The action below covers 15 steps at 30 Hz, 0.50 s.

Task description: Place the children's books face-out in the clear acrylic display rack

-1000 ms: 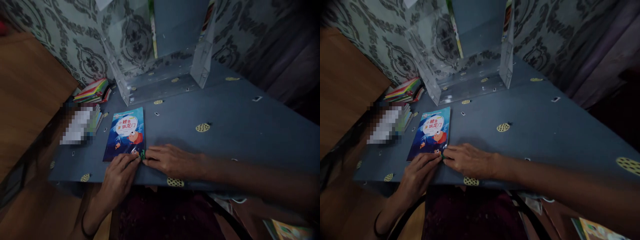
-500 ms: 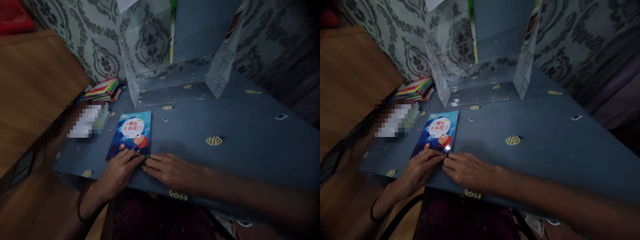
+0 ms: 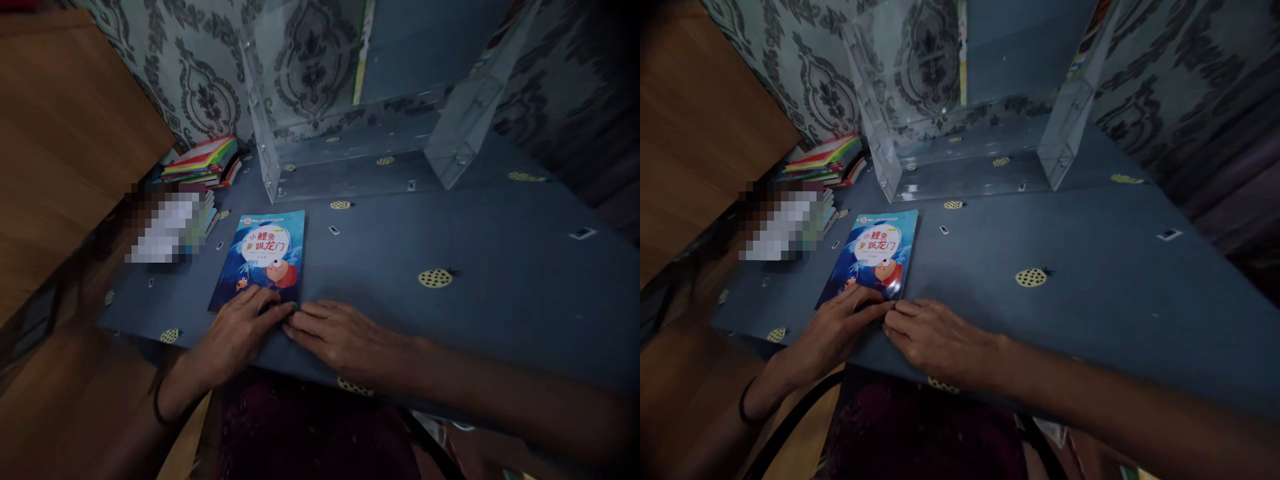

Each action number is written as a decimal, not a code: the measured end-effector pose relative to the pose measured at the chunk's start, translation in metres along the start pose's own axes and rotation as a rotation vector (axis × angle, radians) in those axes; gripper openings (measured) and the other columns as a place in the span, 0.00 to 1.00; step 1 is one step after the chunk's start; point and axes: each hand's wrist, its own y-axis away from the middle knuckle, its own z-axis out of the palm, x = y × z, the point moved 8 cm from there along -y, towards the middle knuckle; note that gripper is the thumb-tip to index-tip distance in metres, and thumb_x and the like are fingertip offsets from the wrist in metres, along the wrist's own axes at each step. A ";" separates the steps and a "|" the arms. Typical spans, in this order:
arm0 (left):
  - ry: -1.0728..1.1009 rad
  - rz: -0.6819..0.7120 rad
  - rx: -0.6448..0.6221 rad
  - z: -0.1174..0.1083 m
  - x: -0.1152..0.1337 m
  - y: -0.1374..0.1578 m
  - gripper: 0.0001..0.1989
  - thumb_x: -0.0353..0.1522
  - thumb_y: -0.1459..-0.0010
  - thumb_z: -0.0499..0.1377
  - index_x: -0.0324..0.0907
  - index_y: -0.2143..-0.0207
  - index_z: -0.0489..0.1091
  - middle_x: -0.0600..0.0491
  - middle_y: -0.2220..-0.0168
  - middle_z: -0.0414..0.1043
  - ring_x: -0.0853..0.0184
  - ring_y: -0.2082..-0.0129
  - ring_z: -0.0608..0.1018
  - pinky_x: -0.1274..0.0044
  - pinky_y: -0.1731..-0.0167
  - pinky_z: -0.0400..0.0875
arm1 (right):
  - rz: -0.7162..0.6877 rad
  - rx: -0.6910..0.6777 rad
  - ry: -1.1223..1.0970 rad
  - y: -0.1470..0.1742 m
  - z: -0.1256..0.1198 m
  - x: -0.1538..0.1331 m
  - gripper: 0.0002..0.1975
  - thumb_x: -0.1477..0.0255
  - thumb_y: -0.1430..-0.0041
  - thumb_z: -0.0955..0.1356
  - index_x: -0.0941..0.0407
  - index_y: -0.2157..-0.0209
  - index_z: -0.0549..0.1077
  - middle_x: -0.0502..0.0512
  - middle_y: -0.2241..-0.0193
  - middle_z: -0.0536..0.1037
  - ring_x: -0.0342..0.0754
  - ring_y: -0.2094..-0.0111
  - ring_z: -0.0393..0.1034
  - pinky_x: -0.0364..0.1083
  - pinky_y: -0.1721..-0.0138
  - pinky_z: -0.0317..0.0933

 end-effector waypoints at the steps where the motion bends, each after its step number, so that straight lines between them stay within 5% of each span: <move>1: 0.012 0.007 0.011 0.000 0.000 0.001 0.22 0.23 0.34 0.50 0.44 0.41 0.67 0.48 0.54 0.72 0.62 0.56 0.74 0.66 0.52 0.74 | -0.001 0.005 0.000 0.000 0.000 0.000 0.12 0.82 0.34 0.63 0.63 0.53 0.75 0.59 0.61 0.80 0.51 0.58 0.71 0.49 0.61 0.69; 10: -0.046 -0.014 0.081 0.009 0.004 0.024 0.26 0.21 0.36 0.50 0.44 0.37 0.63 0.44 0.45 0.71 0.58 0.47 0.72 0.65 0.50 0.70 | -0.021 0.073 -0.070 0.005 -0.004 0.002 0.12 0.81 0.32 0.61 0.61 0.59 0.77 0.59 0.63 0.81 0.51 0.63 0.72 0.49 0.62 0.70; 15: -0.038 -0.042 0.185 0.011 0.007 0.032 0.26 0.20 0.35 0.48 0.44 0.38 0.65 0.45 0.42 0.71 0.60 0.44 0.71 0.66 0.49 0.69 | 0.094 0.216 -0.214 0.007 -0.016 0.017 0.15 0.82 0.33 0.60 0.60 0.57 0.77 0.59 0.61 0.82 0.50 0.60 0.74 0.51 0.58 0.71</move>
